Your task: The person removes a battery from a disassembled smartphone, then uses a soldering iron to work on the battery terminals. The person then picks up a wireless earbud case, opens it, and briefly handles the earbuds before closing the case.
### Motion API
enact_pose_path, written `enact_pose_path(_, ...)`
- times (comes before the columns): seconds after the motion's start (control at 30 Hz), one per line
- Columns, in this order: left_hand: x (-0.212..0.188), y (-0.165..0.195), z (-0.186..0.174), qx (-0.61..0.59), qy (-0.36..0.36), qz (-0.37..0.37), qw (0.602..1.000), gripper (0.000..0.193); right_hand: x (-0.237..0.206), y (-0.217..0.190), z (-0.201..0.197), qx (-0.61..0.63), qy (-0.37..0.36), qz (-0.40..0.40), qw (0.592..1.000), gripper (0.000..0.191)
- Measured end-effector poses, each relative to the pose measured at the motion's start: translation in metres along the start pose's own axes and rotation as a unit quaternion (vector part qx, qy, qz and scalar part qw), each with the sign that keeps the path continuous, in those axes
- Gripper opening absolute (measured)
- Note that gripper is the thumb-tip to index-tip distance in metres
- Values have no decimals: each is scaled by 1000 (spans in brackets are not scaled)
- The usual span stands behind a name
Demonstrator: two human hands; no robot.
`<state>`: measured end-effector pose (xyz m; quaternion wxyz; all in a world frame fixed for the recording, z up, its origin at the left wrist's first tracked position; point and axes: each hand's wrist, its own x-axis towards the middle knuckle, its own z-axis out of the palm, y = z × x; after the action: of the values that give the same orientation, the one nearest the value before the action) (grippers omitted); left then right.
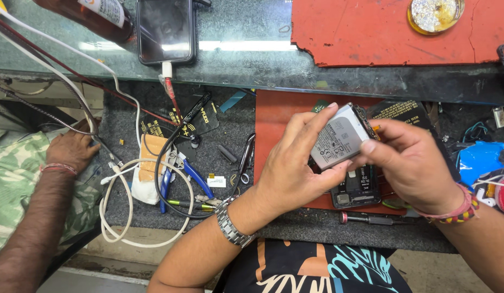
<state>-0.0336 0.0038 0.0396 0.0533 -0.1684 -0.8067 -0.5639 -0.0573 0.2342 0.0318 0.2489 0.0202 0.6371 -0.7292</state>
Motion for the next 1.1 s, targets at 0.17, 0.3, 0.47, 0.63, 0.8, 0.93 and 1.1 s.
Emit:
enact_pose_path(0.17, 0, 1, 0, 15, -19, 4, 1000, 78, 2, 5, -10, 86, 52, -29, 995, 23)
enact_pose_path(0.3, 1, 1, 0, 23, -29, 8, 999, 82, 1, 13, -14, 4, 79, -48, 996, 19)
enact_pose_path(0.47, 0, 0, 0, 32, -28, 8, 999, 82, 2, 14, -16, 41, 76, -32, 996, 18)
enact_pose_path(0.63, 0, 1, 0, 33, -13, 6, 999, 79, 1, 10, -12, -13, 95, -47, 994, 20)
enact_pose_path(0.8, 2, 0, -2, 32, 21, 6, 999, 82, 4, 5, -11, 28, 62, -63, 996, 29)
enact_pose_path(0.93, 3, -1, -3, 56, 64, 27, 996, 81, 4, 3, -14, 85, 39, -88, 992, 38)
enact_pose_path(1.1, 6, -2, -9, 95, 107, 44, 989, 78, 4, 4, -13, 81, 32, -83, 993, 42)
